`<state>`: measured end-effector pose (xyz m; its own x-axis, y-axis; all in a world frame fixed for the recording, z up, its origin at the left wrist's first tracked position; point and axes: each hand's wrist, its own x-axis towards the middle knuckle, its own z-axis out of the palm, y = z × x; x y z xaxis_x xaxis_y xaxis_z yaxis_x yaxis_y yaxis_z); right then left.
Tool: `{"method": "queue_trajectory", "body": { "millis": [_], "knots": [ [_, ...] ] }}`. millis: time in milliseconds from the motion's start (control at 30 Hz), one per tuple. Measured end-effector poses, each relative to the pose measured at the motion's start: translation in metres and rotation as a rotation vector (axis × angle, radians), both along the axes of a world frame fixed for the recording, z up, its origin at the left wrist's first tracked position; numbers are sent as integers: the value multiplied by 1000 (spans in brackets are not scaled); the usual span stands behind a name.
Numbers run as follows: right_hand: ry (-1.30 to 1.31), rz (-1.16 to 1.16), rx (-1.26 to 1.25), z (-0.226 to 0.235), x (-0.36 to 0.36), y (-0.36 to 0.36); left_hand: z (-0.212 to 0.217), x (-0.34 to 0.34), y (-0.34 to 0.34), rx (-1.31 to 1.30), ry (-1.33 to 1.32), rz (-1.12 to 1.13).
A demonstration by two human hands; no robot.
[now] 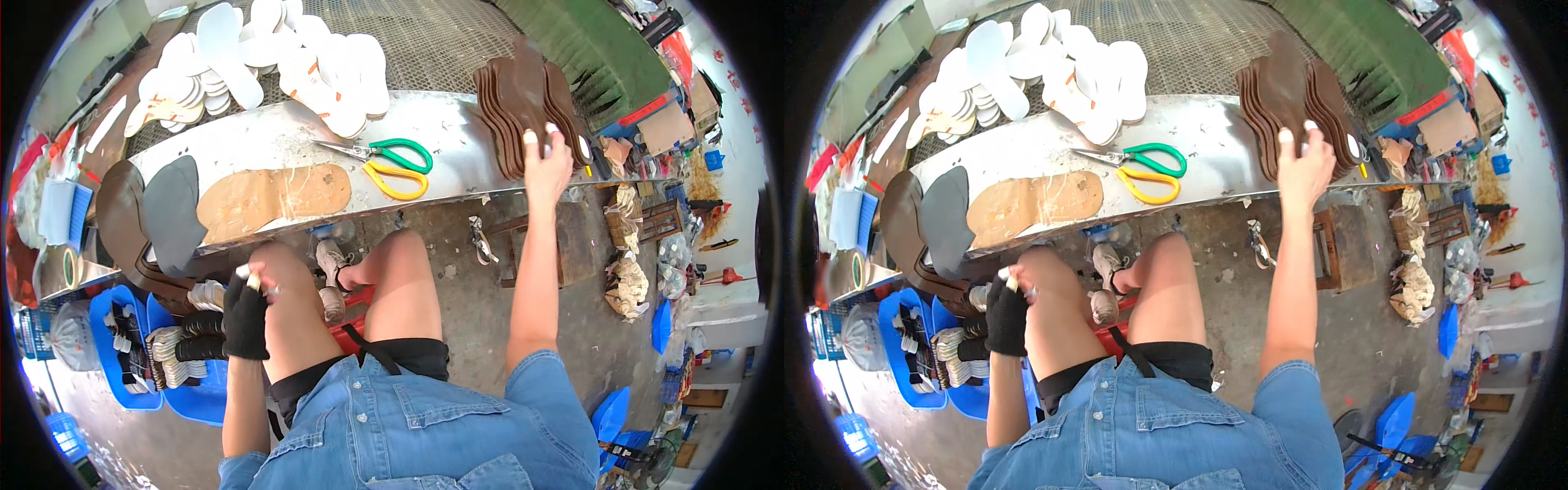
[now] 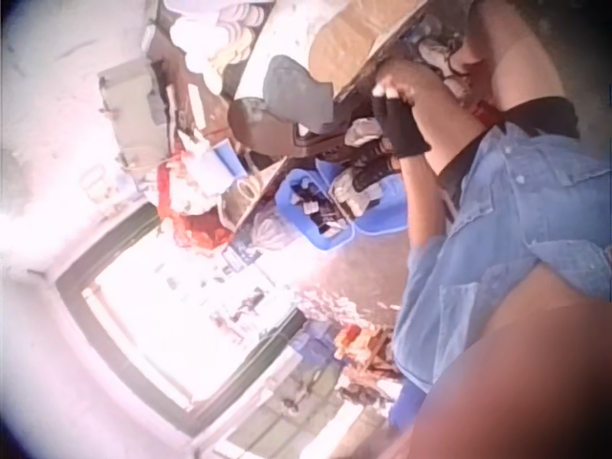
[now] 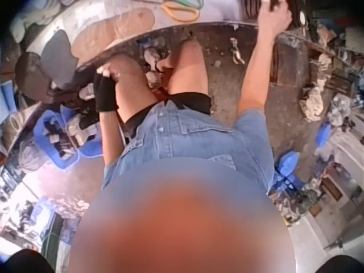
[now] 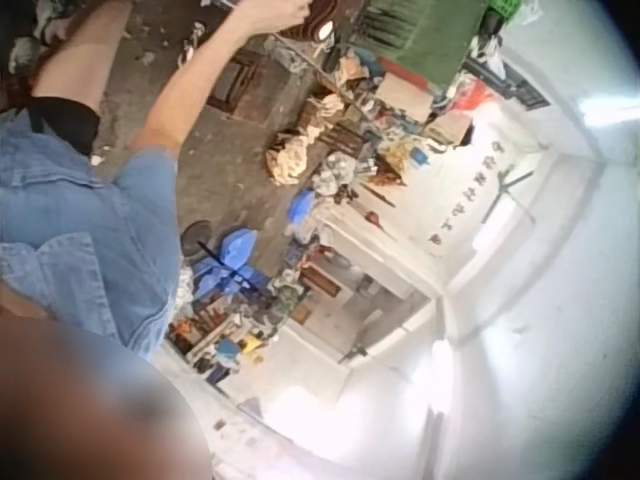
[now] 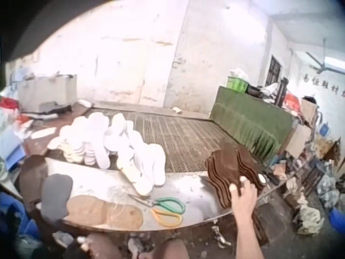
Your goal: Manually assembling shoe components and trimming excess material with scissors.
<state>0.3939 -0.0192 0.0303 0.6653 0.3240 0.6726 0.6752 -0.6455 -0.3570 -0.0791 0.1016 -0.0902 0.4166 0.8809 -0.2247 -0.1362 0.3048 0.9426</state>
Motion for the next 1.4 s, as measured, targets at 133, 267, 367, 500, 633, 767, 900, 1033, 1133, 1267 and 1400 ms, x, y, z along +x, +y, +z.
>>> {"method": "queue_trajectory", "body": {
  "millis": [133,267,367,500,633,767,900,1033,1133,1267,1400],
  "knots": [
    [-84,-173,-215,-7,40,7,-15,-15,-22,-112,-48,-29],
    [41,-176,-338,-16,47,11,-9,-7,-23,-107,-53,-44],
    [199,-104,-295,-16,47,18,1,-9,-21,-66,11,-46],
    [-339,210,-228,-14,25,37,9,-25,-25,271,282,58],
    [-94,557,-166,-13,-83,48,43,-19,25,706,394,200],
    [-2,1004,-258,-26,-197,73,72,-71,105,951,875,688],
    [232,1202,-171,-40,-280,105,64,-106,146,795,1221,545],
    [250,1359,-99,-46,-359,151,51,-108,132,706,851,626],
    [159,1394,-103,-57,-402,186,34,-111,120,604,636,714],
    [-51,1377,-270,-68,-441,209,19,-115,119,430,693,617],
    [356,1430,-229,-68,-421,227,10,-116,114,676,494,672]
  ]
}}
